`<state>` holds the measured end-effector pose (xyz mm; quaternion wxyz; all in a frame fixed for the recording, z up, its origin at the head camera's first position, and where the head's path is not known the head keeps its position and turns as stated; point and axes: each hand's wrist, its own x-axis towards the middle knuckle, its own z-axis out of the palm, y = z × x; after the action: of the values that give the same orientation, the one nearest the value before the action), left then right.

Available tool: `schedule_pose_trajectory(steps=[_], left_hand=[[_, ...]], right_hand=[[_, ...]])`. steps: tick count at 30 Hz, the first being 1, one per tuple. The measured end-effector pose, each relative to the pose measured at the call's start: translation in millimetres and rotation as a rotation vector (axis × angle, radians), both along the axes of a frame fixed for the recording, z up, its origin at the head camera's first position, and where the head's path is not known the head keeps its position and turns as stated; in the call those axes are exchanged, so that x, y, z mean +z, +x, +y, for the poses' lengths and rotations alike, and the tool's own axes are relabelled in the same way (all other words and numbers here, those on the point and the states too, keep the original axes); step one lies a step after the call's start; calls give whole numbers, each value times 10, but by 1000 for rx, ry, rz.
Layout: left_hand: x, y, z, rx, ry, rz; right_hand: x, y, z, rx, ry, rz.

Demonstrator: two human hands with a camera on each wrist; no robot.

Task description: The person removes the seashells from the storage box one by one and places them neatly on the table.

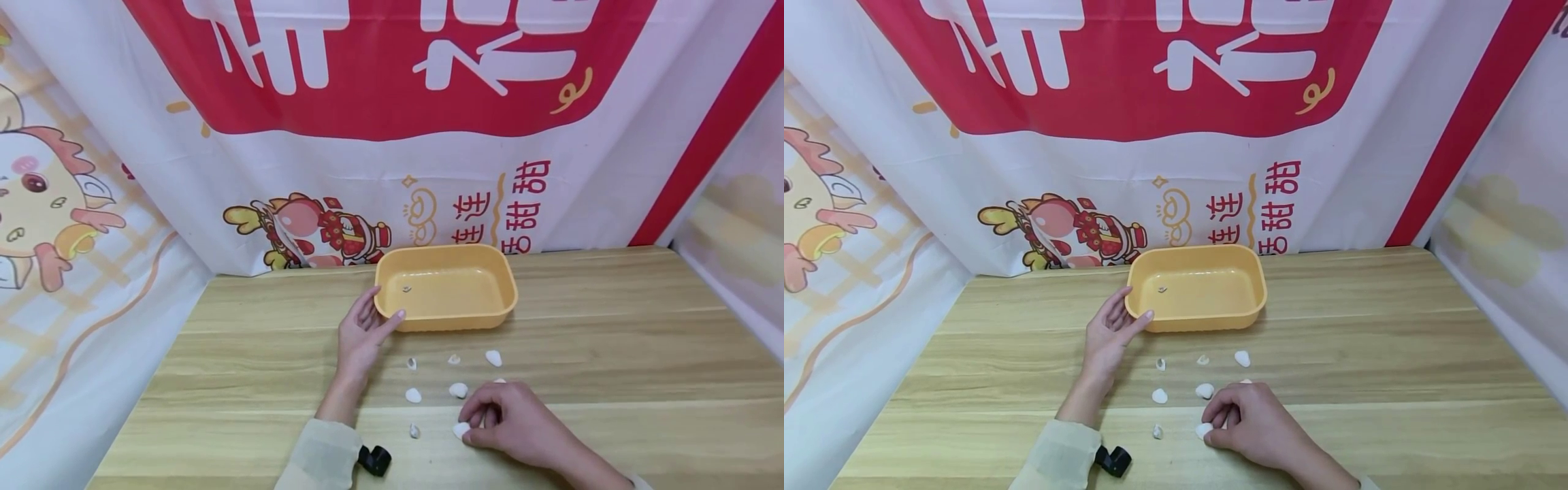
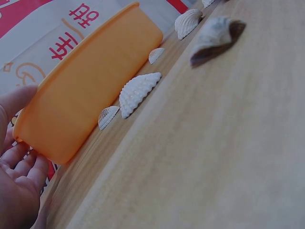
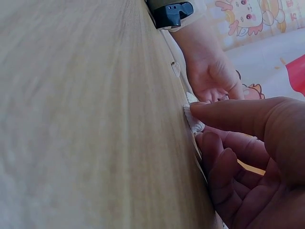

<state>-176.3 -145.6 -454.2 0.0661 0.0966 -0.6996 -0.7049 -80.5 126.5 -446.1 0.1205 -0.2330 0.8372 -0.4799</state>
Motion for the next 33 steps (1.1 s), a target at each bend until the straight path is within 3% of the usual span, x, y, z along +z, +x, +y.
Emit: schedule_pose_trajectory(steps=[12,19,24,33], left_hand=[[-4,6,-3,1,-3,-13],[-2,10,-25,0,-3,1],[6,14,-32,-3,-10,4],[-20,6,-21,-4,-6,-3]], right_hand=[[2,18,2,-16,-19,-12],[46,22,-10,-45,-30,-88],[148,-21,-9,-70,-14,-100],[407,-194,35,-103,1,-39]])
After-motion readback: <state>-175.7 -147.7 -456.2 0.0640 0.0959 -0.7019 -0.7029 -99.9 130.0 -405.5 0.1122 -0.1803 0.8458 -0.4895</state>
